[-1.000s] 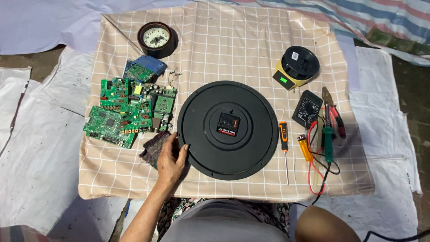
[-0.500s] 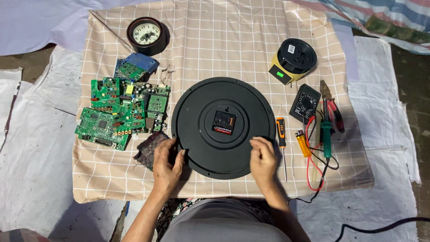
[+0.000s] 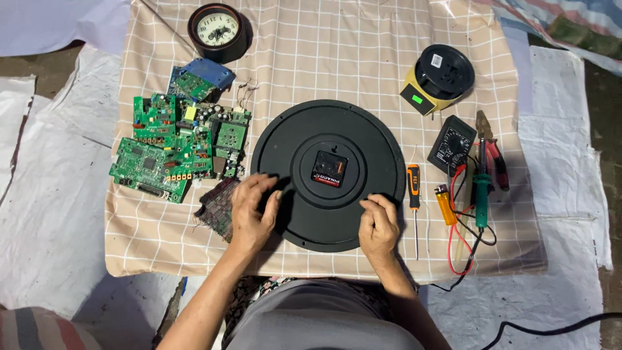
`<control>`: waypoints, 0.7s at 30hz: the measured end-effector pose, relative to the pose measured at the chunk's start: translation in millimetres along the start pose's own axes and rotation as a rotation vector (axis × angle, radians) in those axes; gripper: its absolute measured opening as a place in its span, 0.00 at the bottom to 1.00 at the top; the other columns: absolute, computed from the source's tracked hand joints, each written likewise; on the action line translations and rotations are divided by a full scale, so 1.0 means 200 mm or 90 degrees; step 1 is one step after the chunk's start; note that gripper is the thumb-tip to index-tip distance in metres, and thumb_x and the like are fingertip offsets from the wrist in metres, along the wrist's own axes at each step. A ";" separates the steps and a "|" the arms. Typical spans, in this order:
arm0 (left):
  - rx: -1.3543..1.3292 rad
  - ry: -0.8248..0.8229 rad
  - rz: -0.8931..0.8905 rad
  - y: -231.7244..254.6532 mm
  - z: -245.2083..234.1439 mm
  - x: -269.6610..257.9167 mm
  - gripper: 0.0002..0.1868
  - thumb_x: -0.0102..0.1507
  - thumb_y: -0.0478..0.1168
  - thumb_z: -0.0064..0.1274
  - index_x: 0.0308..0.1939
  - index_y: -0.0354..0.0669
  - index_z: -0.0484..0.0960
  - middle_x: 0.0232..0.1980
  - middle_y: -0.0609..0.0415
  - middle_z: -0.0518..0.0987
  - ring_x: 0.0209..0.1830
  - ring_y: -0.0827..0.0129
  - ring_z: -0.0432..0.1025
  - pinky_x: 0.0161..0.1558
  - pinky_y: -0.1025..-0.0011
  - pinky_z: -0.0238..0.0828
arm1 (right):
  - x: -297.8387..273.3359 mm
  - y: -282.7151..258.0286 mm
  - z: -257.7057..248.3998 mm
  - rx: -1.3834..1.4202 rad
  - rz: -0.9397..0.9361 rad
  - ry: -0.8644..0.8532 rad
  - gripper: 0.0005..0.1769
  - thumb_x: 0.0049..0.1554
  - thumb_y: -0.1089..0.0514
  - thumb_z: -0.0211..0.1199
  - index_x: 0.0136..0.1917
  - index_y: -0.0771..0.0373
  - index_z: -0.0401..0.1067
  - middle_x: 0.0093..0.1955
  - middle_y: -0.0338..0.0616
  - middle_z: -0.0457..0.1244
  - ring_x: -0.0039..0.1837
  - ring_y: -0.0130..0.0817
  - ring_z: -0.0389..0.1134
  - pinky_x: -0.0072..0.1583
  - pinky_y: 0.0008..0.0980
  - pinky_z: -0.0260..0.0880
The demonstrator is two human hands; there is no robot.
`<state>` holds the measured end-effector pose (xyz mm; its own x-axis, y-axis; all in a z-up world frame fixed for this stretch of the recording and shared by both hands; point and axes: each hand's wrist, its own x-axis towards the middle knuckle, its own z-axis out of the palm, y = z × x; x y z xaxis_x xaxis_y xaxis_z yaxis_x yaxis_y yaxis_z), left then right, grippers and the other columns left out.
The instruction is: The person uses a screwdriver to open a small circular electronic device and then uses a multimeter to test the internal components. The person manipulates the multimeter probes on the device's circuitry while various electronic parts and tools are visible on the table.
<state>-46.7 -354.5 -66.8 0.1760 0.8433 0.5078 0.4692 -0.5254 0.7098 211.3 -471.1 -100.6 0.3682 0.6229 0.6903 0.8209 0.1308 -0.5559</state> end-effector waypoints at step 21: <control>-0.044 -0.124 -0.027 0.01 0.15 0.14 0.18 0.62 0.45 0.66 0.55 0.49 0.86 0.53 0.46 0.80 0.63 0.45 0.72 0.59 0.53 0.67 | 0.00 -0.02 -0.01 0.030 0.024 0.027 0.15 0.56 0.73 0.59 0.46 0.57 0.81 0.51 0.42 0.70 0.50 0.39 0.74 0.53 0.35 0.75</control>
<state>-15.0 -328.1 -65.8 0.3252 0.8671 0.3774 0.4201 -0.4900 0.7638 209.0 -473.5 -98.0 0.4169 0.5955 0.6868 0.7852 0.1446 -0.6021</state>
